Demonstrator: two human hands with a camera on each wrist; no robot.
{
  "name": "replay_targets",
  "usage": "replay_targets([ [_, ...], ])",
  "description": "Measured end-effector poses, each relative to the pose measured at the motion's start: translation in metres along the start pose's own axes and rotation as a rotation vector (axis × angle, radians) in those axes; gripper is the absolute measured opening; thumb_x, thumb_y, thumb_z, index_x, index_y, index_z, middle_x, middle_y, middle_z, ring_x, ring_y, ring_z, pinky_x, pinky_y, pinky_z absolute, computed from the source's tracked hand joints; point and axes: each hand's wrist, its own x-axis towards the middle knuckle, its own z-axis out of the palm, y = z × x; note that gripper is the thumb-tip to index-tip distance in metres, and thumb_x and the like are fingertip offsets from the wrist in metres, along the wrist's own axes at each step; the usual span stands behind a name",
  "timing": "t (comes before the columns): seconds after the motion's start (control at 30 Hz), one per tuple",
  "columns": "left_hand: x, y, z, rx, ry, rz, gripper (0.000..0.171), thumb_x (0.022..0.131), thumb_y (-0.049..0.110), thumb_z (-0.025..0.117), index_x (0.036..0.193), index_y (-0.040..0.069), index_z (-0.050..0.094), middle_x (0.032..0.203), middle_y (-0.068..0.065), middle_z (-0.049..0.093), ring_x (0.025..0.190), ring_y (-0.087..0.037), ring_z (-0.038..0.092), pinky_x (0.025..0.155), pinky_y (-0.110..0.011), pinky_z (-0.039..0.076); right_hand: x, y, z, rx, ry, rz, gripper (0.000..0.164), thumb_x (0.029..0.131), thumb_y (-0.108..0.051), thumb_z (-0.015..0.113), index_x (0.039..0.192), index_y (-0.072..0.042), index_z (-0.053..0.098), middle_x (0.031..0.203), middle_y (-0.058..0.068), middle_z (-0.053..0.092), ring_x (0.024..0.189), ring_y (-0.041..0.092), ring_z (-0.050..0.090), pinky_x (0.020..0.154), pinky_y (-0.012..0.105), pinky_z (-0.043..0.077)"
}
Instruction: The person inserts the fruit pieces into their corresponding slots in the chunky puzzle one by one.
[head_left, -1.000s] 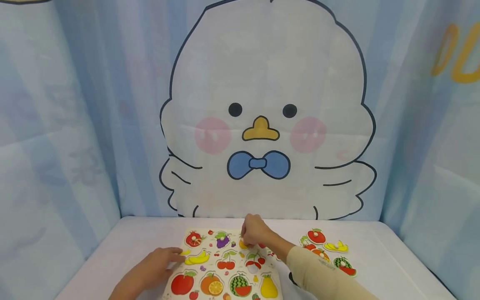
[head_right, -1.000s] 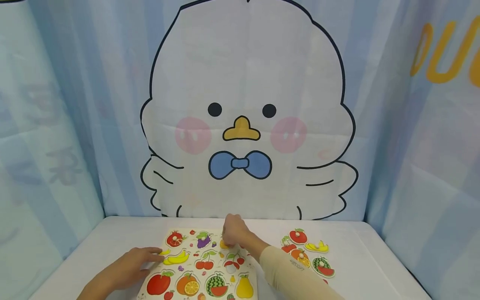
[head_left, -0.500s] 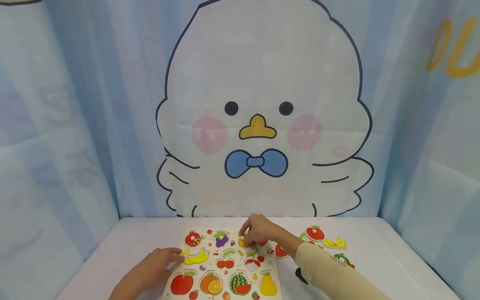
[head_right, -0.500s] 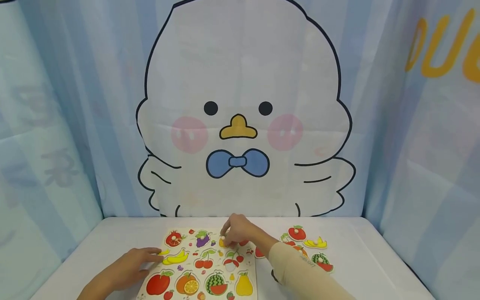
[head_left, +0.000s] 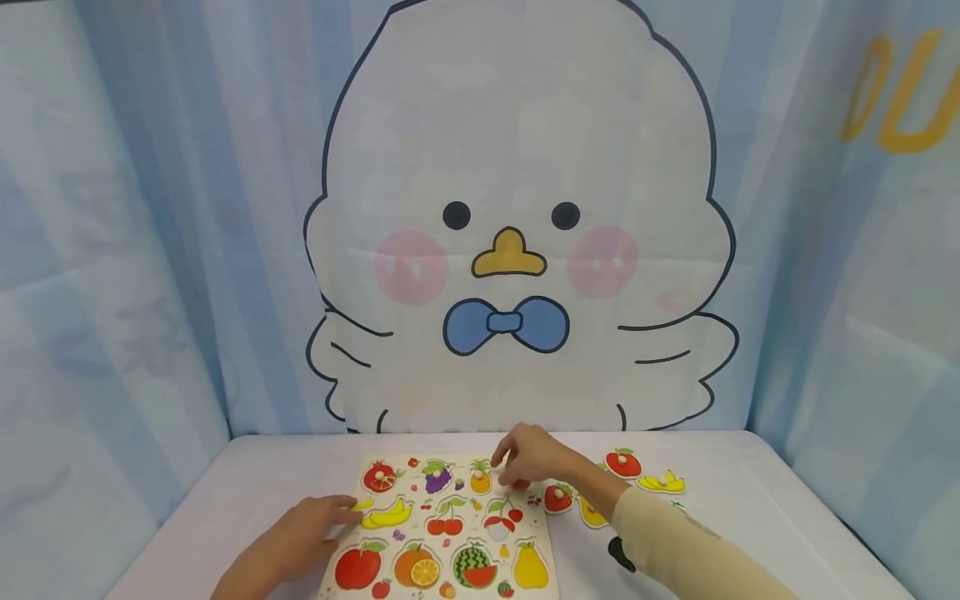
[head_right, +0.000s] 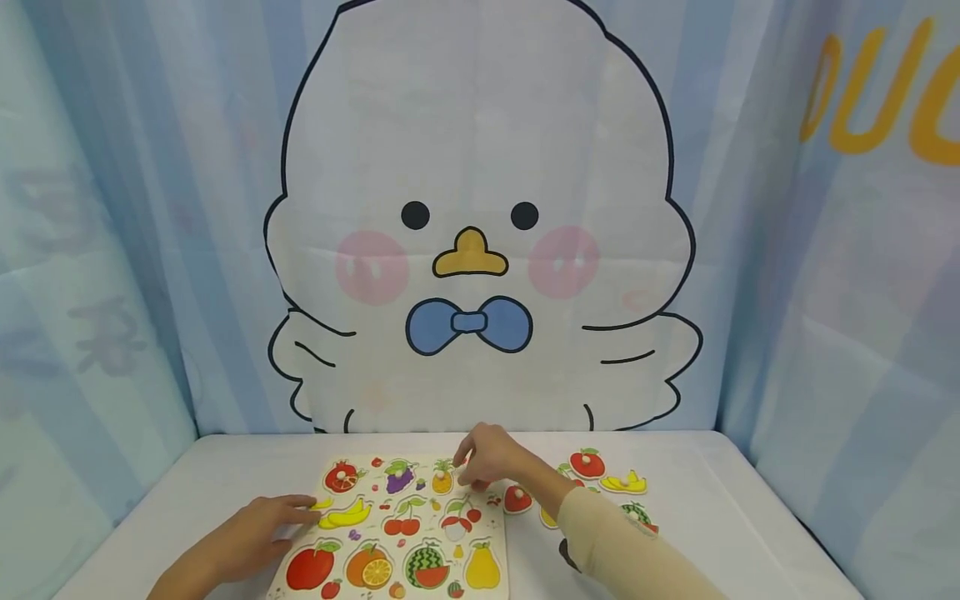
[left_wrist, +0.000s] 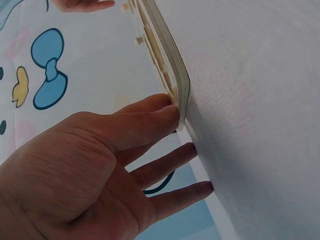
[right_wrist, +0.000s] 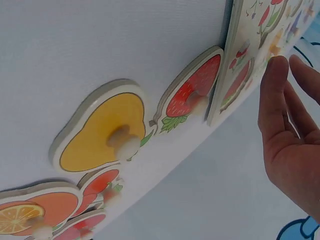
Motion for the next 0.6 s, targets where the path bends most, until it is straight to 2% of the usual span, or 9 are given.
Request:
replay_targets([
  [0.13,0.0,-0.001,-0.001,-0.004,0.003,0.003,0.027,0.081,0.015,0.074,0.107,0.022,0.073,0.125,-0.004,0.06,0.115,-0.033,0.051,0.095,-0.061,0.044,-0.013,0.005,-0.009,-0.009,0.026,0.022,0.015,0.079,-0.01,0.076,0.094,-0.007,0.072,0.07,0.005,0.064,0.057,0.019,0.062,0.057,0.028,0.057],
  [0.3,0.001,-0.001,0.0,-0.005,0.003,0.028,0.027,0.081,0.014,0.074,0.108,0.021,0.073,0.124,-0.005,0.061,0.113,-0.032,0.052,0.095,-0.06,0.044,-0.029,0.016,-0.021,-0.064,0.061,0.1,0.009,0.079,-0.012,0.077,0.084,-0.008,0.071,0.066,0.007,0.063,0.053,0.018,0.06,0.055,0.026,0.055],
  [0.47,0.002,-0.001,0.0,-0.002,0.001,0.024,0.027,0.082,0.013,0.074,0.108,0.02,0.073,0.125,-0.005,0.06,0.115,-0.033,0.052,0.095,-0.061,0.044,-0.041,0.026,-0.029,-0.121,0.054,0.199,0.012,0.077,-0.014,0.08,0.077,-0.011,0.068,0.066,0.006,0.063,0.053,0.017,0.059,0.054,0.023,0.054],
  [0.6,0.001,-0.001,0.001,0.008,-0.001,0.022,0.027,0.081,0.013,0.074,0.107,0.021,0.073,0.124,-0.005,0.061,0.114,-0.033,0.052,0.095,-0.061,0.044,-0.047,0.033,-0.031,-0.145,0.048,0.242,0.017,0.076,-0.016,0.081,0.077,-0.011,0.065,0.066,0.007,0.063,0.053,0.018,0.059,0.053,0.023,0.054],
])
